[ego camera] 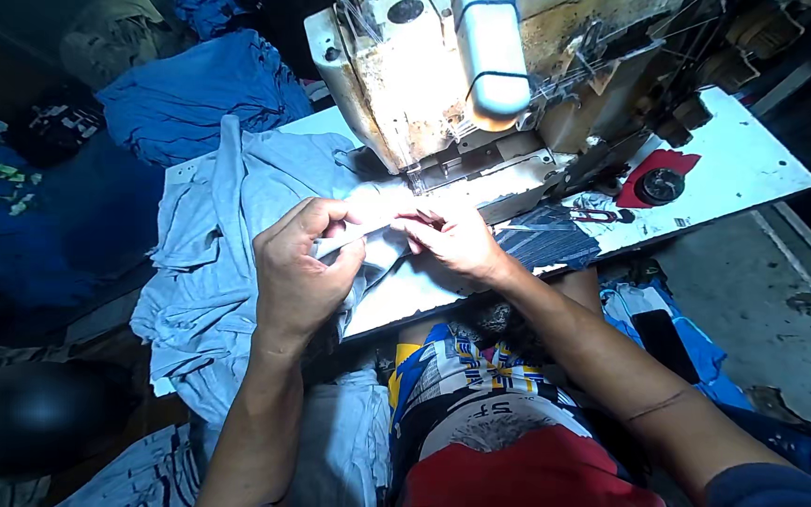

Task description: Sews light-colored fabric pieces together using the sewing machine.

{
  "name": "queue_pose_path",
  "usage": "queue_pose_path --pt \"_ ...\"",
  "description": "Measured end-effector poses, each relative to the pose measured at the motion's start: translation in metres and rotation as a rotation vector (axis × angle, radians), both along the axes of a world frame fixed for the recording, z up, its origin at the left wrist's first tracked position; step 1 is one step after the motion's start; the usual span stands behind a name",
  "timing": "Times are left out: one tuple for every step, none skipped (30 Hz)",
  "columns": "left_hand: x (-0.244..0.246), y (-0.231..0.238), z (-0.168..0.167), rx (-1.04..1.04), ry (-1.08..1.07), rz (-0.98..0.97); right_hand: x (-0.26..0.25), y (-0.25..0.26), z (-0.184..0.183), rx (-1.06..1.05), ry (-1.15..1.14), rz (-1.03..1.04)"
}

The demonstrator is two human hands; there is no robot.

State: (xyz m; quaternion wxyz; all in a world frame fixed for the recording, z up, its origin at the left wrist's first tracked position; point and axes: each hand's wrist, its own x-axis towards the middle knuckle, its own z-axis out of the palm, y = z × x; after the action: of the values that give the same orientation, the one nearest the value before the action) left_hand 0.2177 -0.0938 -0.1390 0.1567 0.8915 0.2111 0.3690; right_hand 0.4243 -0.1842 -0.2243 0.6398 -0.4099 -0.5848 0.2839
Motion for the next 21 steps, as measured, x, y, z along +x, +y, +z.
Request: queue_pose_path --pt "0.000 -0.002 0.000 -0.017 0.005 -0.020 0.002 -0.002 0.000 -0.011 0.041 0.040" --pt "0.000 -0.003 0.001 -0.035 0.022 -0.049 0.004 -0.004 0.001 -0.017 0.074 0.078" --pt "-0.001 -0.003 0.001 -0.057 0.058 -0.094 0.007 -0.006 0.001 -0.023 0.095 0.101" --pt "-0.002 -0.001 0.001 -0.078 0.128 -0.147 0.010 -0.008 -0.002 -0.028 0.100 0.104" --pt "-0.003 0.002 0.000 -0.091 0.237 -0.178 0.012 -0.011 -0.006 -0.037 0.094 0.092" --pt "-0.003 0.005 -0.003 -0.101 0.360 -0.179 0.014 -0.015 -0.012 -0.058 0.095 0.069" --pt "-0.002 0.008 -0.008 -0.112 0.465 -0.144 0.015 -0.020 -0.019 -0.089 0.107 0.053" --pt "0.002 0.009 -0.014 -0.121 0.505 -0.072 0.014 -0.025 -0.027 -0.119 0.118 0.029" --pt "0.008 0.007 -0.019 -0.114 0.481 0.022 0.013 -0.029 -0.035 -0.148 0.135 0.001" --pt "0.014 0.006 -0.024 -0.086 0.452 0.118 0.012 -0.032 -0.041 -0.173 0.167 -0.024" --pt "0.021 0.007 -0.028 -0.059 0.441 0.202 0.011 -0.035 -0.046 -0.187 0.197 -0.041" --pt "0.029 0.011 -0.033 -0.043 0.452 0.271 0.009 -0.037 -0.048 -0.190 0.222 -0.052" --pt "0.037 0.020 -0.040 -0.035 0.467 0.327 0.007 -0.039 -0.048 -0.191 0.234 -0.059" --pt "0.044 0.030 -0.045 -0.026 0.468 0.360 0.006 -0.040 -0.046 -0.189 0.228 -0.065" --pt "0.049 0.040 -0.047 -0.017 0.461 0.382 0.005 -0.041 -0.044 -0.184 0.219 -0.070" --pt "0.052 0.048 -0.048 0.002 0.448 0.385 0.004 -0.042 -0.042 -0.177 0.211 -0.080" --pt "0.055 0.054 -0.048 0.028 0.439 0.380 0.004 -0.043 -0.041 -0.174 0.202 -0.094" --pt "0.057 0.057 -0.050 0.070 0.428 0.376 0.003 -0.044 -0.040 -0.175 0.194 -0.109" --pt "0.059 0.060 -0.052 0.123 0.414 0.376 0.002 -0.044 -0.040 -0.178 0.191 -0.122" --pt "0.061 0.062 -0.055 0.165 0.399 0.377 0.000 -0.043 -0.041 -0.181 0.196 -0.132" --pt "0.062 0.064 -0.056 0.193 0.384 0.380 -0.001 -0.042 -0.041 -0.184 0.204 -0.139"
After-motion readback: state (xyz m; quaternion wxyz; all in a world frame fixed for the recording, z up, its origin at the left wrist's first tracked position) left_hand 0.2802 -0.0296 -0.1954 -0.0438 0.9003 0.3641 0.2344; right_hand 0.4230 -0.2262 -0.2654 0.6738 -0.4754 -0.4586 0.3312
